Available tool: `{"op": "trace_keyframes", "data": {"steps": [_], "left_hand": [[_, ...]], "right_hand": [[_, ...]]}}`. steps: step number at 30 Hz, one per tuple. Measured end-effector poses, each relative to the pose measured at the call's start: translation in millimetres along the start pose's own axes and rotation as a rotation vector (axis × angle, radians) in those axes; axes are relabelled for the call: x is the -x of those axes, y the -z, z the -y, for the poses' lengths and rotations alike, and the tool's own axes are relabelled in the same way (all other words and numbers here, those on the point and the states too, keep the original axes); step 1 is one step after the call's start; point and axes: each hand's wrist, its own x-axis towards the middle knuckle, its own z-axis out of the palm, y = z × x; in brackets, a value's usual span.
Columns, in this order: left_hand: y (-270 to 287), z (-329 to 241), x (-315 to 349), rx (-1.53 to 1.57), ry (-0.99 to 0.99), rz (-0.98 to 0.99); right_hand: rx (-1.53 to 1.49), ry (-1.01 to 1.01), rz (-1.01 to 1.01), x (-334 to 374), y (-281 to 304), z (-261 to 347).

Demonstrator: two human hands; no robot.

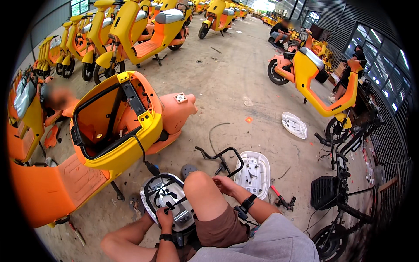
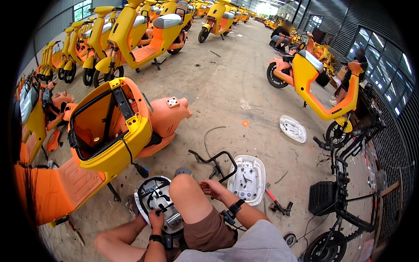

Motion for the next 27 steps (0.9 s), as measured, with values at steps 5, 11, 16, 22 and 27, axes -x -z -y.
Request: {"op": "trace_keyframes", "data": {"steps": [5,11,16,22,27], "left_hand": [[-0.8,0.5,-0.3,-0.006,-0.007,-0.022],[-0.5,2.3,-1.3,0.031,0.029,0.015],[-1.5,2.2,-0.7,0.018,0.051,0.003],[-3.0,5.7,-2.7,0.020,0.048,0.018],[-1.5,3.3,-0.9,0.016,0.041,0.014]], "right_hand": [[-0.096,-0.015,0.098,4.4,2.2,10.4],[0.046,0.011,0.013,3.7,-8.5,7.2],[-0.010,-0.002,0.072,8.6,-2.7,12.5],[0.018,-0.019,0.028,4.6,-1.1,3.9],[0.022,-0.021,0.044,4.3,-1.8,8.7]]}}
